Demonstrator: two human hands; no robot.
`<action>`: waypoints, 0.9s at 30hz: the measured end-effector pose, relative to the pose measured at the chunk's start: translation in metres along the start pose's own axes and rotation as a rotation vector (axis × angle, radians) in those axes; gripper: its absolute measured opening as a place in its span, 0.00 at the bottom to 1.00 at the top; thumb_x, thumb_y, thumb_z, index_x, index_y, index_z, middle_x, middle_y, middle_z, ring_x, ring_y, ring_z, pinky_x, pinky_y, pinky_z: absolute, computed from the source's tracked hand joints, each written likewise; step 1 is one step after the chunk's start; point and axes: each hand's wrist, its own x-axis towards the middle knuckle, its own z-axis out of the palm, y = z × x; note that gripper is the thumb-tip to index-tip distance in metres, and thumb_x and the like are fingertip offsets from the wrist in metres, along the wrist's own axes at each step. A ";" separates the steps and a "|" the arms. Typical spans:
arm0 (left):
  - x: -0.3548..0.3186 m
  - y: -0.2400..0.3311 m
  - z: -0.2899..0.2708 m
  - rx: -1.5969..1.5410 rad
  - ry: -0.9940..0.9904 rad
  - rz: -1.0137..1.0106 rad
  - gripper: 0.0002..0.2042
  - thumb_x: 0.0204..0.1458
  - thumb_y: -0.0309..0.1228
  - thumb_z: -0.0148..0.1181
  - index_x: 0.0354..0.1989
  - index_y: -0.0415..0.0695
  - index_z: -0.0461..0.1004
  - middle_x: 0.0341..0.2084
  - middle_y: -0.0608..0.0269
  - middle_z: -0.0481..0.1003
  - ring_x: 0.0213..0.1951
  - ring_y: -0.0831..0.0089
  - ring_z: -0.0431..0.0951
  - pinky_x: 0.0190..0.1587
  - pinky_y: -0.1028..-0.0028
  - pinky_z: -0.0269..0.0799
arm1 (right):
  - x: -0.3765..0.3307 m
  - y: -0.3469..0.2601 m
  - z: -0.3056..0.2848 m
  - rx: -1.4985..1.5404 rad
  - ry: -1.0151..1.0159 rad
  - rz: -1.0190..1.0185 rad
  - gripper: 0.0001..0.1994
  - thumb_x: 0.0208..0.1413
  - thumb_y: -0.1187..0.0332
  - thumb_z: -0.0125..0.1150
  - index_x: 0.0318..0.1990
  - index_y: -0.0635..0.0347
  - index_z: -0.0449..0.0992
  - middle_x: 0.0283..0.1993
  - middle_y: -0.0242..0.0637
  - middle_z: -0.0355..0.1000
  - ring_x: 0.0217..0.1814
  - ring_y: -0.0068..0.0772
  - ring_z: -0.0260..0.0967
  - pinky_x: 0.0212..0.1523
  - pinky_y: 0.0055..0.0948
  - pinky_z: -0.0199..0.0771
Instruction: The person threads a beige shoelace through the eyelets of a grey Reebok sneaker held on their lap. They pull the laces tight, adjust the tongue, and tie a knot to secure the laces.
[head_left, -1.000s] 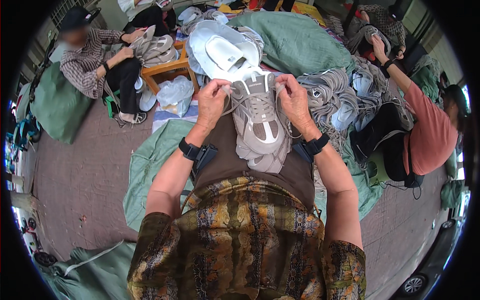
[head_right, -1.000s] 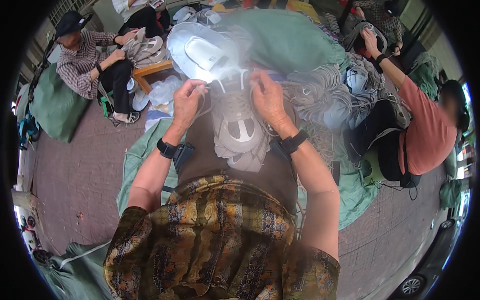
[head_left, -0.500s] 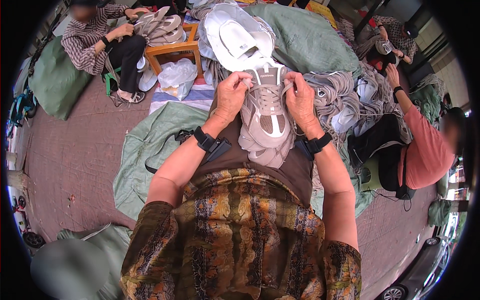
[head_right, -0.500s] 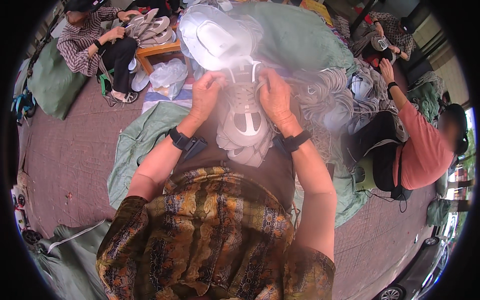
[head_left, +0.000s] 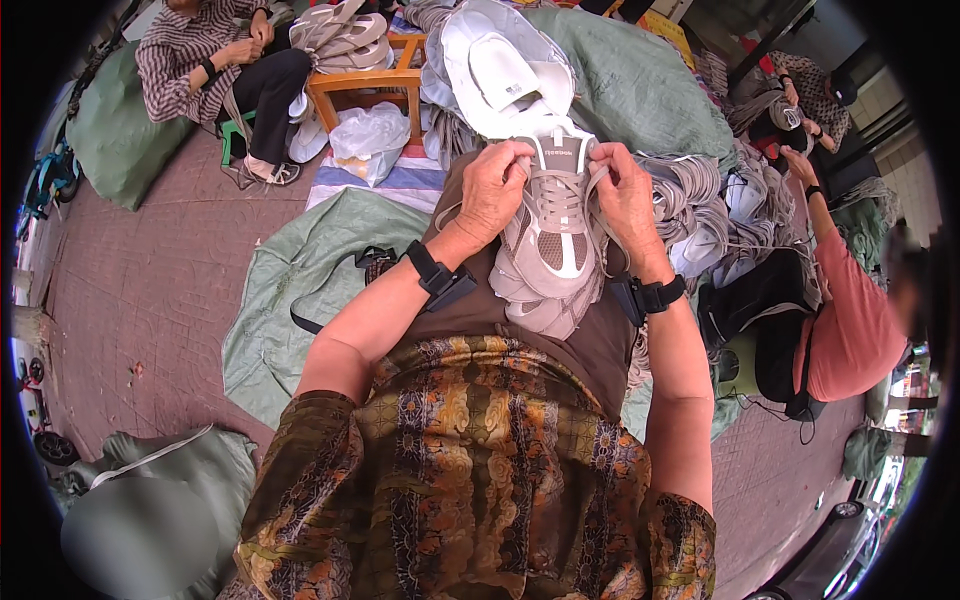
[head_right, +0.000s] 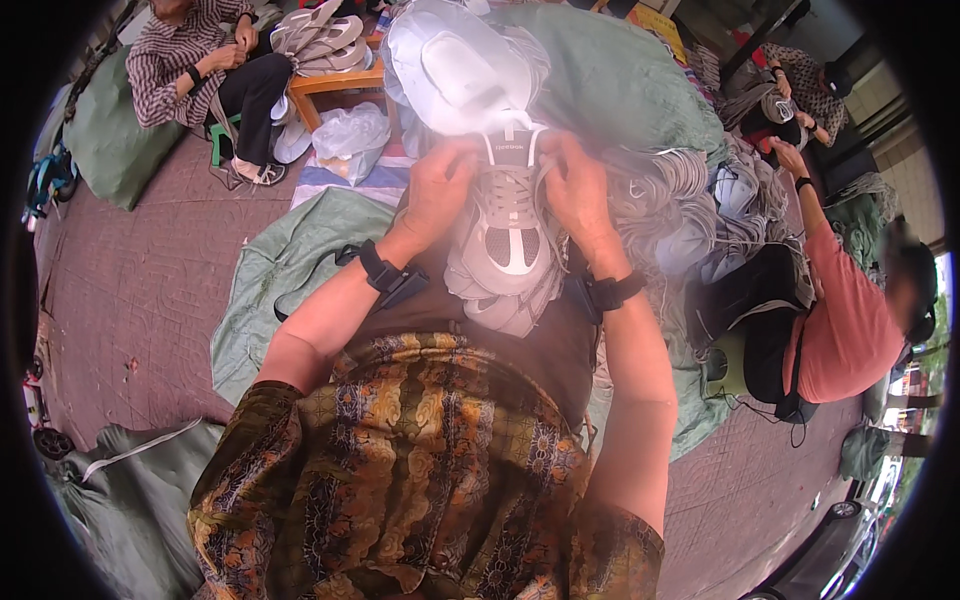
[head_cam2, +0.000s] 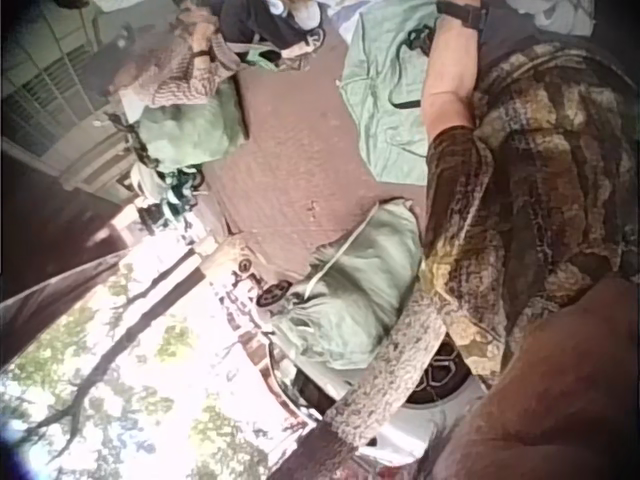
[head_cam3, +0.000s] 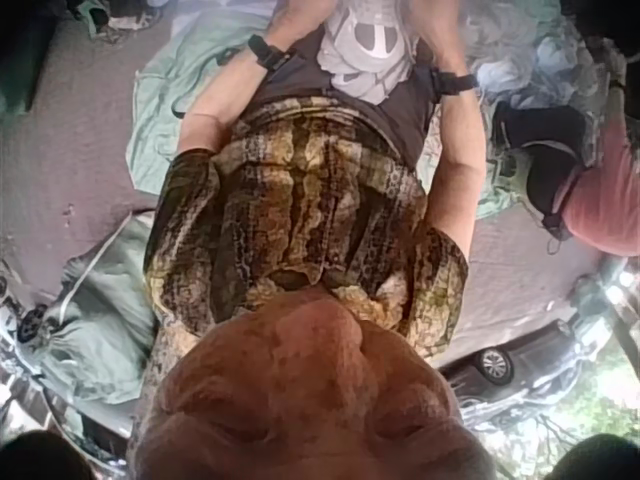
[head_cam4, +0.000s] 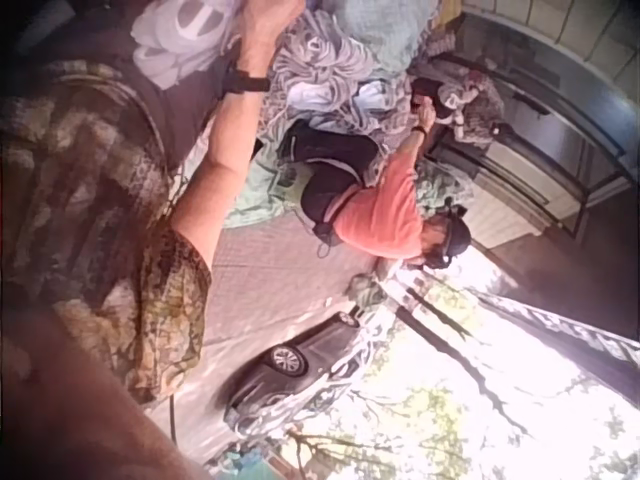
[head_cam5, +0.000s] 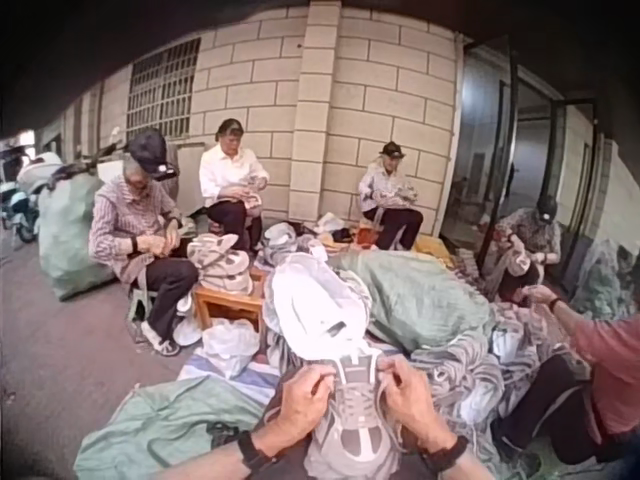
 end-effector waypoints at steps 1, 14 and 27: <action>-0.001 0.001 -0.001 0.017 -0.007 0.015 0.10 0.46 0.17 0.54 0.37 0.41 0.74 0.24 0.56 0.73 0.27 0.62 0.74 0.32 0.69 0.69 | 0.000 0.000 0.001 -0.005 -0.001 -0.001 0.06 0.58 0.73 0.56 0.41 0.64 0.71 0.28 0.28 0.69 0.29 0.17 0.62 0.31 0.21 0.65; 0.042 0.023 -0.015 0.156 -0.530 -0.215 0.11 0.45 0.20 0.50 0.38 0.44 0.73 0.16 0.52 0.69 0.22 0.55 0.72 0.28 0.62 0.67 | 0.009 -0.002 -0.009 -0.175 -0.107 -0.174 0.10 0.50 0.79 0.53 0.41 0.60 0.70 0.25 0.47 0.70 0.28 0.51 0.71 0.31 0.39 0.69; 0.062 0.013 -0.022 0.297 -0.713 0.081 0.10 0.42 0.25 0.57 0.36 0.42 0.74 0.27 0.52 0.74 0.33 0.57 0.74 0.37 0.61 0.69 | 0.039 -0.012 -0.027 -0.225 -0.378 -0.393 0.19 0.44 0.82 0.51 0.46 0.60 0.71 0.25 0.48 0.71 0.31 0.54 0.71 0.33 0.46 0.68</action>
